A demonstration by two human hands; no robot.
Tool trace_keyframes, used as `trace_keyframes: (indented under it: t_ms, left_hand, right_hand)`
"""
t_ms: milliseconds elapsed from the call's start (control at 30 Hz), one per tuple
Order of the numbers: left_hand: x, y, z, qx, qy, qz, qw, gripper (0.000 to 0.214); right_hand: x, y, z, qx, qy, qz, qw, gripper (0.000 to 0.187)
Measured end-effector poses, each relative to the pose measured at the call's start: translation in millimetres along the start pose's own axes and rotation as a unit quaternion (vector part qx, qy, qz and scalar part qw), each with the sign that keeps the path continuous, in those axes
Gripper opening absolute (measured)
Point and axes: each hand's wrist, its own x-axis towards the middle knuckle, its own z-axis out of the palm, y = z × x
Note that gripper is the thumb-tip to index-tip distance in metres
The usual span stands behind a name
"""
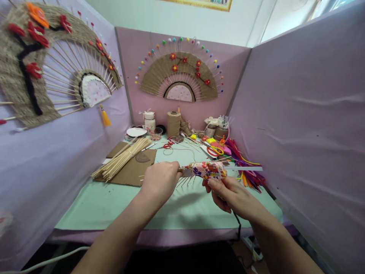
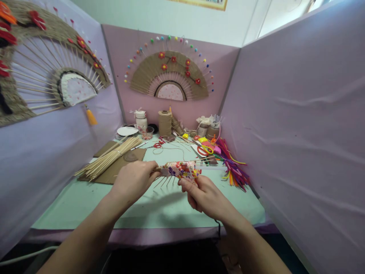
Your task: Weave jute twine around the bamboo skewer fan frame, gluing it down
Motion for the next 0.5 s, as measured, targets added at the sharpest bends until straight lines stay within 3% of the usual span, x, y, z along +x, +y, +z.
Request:
trace_keyframes:
  t_ms: [500]
  left_hand:
    - [1.1, 0.2, 0.4, -0.002, 0.0, 0.002, 1.0, 0.03]
  right_hand:
    - [1.1, 1.2, -2.6, -0.069, -0.012, -0.018, 0.997, 0.061]
